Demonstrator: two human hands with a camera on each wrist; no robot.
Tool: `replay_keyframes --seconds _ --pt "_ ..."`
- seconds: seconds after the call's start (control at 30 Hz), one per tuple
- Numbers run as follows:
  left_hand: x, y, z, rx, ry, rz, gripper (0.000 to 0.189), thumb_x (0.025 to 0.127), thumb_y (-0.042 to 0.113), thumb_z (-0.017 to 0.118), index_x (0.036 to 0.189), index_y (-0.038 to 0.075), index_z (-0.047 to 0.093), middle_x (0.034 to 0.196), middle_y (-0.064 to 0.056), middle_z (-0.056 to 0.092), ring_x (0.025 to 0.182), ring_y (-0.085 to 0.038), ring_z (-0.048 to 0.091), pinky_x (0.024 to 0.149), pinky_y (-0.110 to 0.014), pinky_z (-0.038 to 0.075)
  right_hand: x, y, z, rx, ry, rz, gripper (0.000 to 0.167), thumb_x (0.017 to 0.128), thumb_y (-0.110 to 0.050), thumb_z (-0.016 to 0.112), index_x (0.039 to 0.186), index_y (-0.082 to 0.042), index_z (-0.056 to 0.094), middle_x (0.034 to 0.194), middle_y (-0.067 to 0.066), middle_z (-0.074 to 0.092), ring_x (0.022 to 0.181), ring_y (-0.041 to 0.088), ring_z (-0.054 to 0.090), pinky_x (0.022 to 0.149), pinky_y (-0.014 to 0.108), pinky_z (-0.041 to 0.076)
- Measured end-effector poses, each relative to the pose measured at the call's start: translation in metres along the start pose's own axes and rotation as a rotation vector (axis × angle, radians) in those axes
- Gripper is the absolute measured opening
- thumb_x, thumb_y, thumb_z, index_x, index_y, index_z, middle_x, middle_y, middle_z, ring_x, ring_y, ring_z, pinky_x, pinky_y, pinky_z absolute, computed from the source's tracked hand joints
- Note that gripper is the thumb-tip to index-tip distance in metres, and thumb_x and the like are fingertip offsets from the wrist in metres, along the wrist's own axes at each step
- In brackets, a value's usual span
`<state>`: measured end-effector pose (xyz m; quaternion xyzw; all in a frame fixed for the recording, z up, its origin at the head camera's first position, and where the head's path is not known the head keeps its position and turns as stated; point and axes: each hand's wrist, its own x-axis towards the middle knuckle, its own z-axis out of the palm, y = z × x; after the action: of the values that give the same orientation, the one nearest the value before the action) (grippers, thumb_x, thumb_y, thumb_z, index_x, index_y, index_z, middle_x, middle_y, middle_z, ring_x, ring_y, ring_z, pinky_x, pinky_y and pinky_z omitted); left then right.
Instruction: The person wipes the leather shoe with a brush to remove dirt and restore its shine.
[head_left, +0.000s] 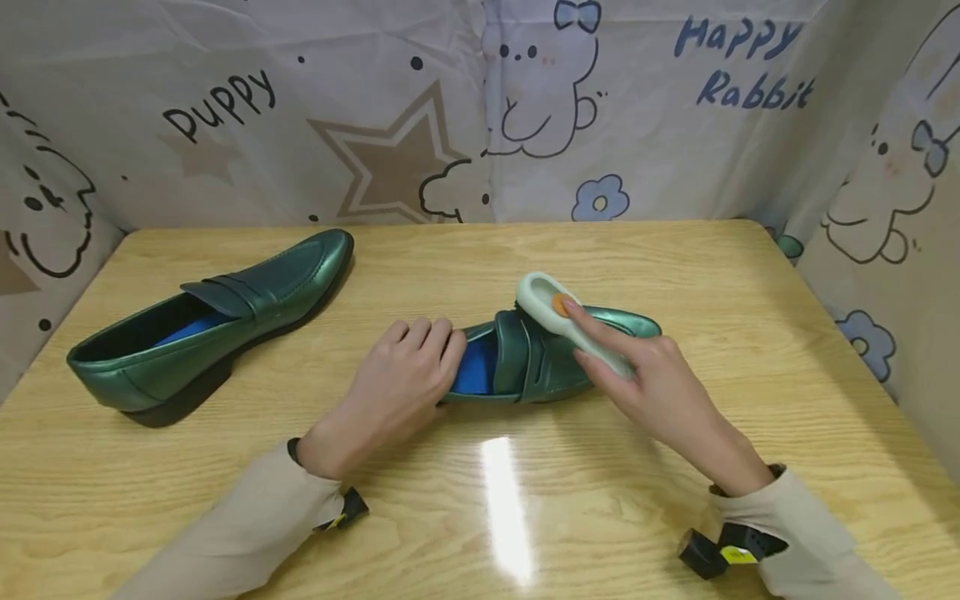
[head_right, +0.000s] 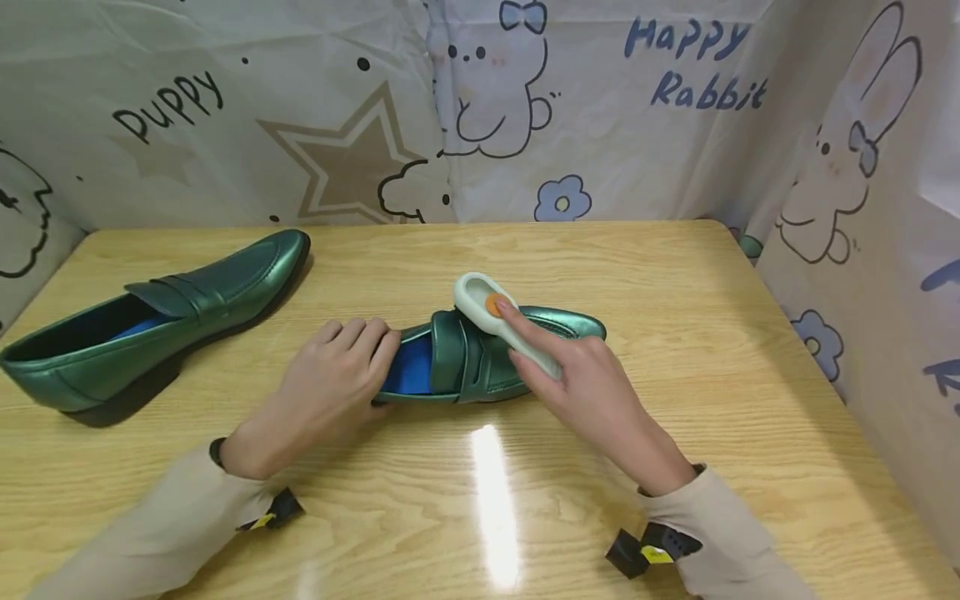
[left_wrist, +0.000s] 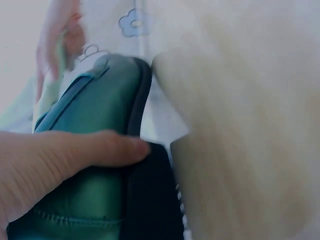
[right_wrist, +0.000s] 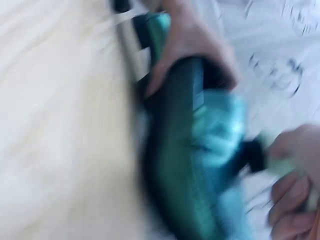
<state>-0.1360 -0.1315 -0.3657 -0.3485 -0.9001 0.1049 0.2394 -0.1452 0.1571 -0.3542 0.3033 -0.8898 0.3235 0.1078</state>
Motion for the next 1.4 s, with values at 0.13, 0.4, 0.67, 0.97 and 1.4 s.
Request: replay_keyframes --seconds 0.13,0.4,0.67,0.97,1.4 --pt "-0.010 0.010 -0.003 -0.028 0.030 -0.050 0.071 0.061 0.046 0.085 0.107 0.000 0.058 0.097 -0.014 0.057 0.084 -0.029 0.055 0.069 -0.038 0.045 0.013 -0.030 -0.012 -0.113 -0.110 0.082 0.053 0.097 -0.022 0.057 0.147 -0.028 0.041 0.067 0.000 0.052 0.042 0.005 0.031 0.042 0.024 0.034" --pt "-0.030 0.030 -0.015 -0.270 0.062 -0.186 0.069 0.066 0.053 0.075 0.108 0.001 0.059 0.104 -0.016 0.057 0.093 -0.033 0.053 0.074 -0.048 0.044 0.028 -0.066 -0.016 -0.255 -0.251 0.175 0.052 0.097 -0.028 0.055 0.147 -0.033 0.040 0.051 -0.003 0.036 0.038 0.010 0.031 0.038 0.026 0.031" --pt "-0.036 0.020 -0.004 -0.791 0.126 -0.342 0.060 0.063 0.048 0.081 0.099 0.008 0.054 0.099 -0.005 0.049 0.091 -0.023 0.040 0.078 -0.037 0.035 0.016 -0.083 0.000 -0.297 -0.301 0.081 0.052 0.092 -0.023 0.061 0.142 -0.032 0.049 0.049 -0.008 0.034 0.038 0.006 0.028 0.036 0.022 0.027" --pt "-0.036 0.022 0.000 -0.609 -0.106 -0.346 0.097 0.060 0.073 0.067 0.125 0.002 0.052 0.118 -0.010 0.054 0.108 -0.029 0.046 0.087 -0.047 0.041 -0.023 -0.096 0.012 -0.454 -0.102 -0.083 0.067 0.085 -0.020 0.070 0.145 -0.035 0.044 0.048 -0.011 0.026 0.042 0.002 0.020 0.036 0.019 0.018" --pt "-0.036 0.019 -0.007 -0.559 -0.186 -0.283 0.098 0.060 0.078 0.064 0.121 0.003 0.052 0.113 -0.007 0.052 0.098 -0.026 0.044 0.082 -0.042 0.040 -0.077 -0.104 -0.002 -0.460 -0.019 -0.056 0.051 0.102 -0.046 0.018 0.147 -0.036 0.038 0.056 -0.018 0.020 0.048 -0.007 0.009 0.040 0.010 0.011"
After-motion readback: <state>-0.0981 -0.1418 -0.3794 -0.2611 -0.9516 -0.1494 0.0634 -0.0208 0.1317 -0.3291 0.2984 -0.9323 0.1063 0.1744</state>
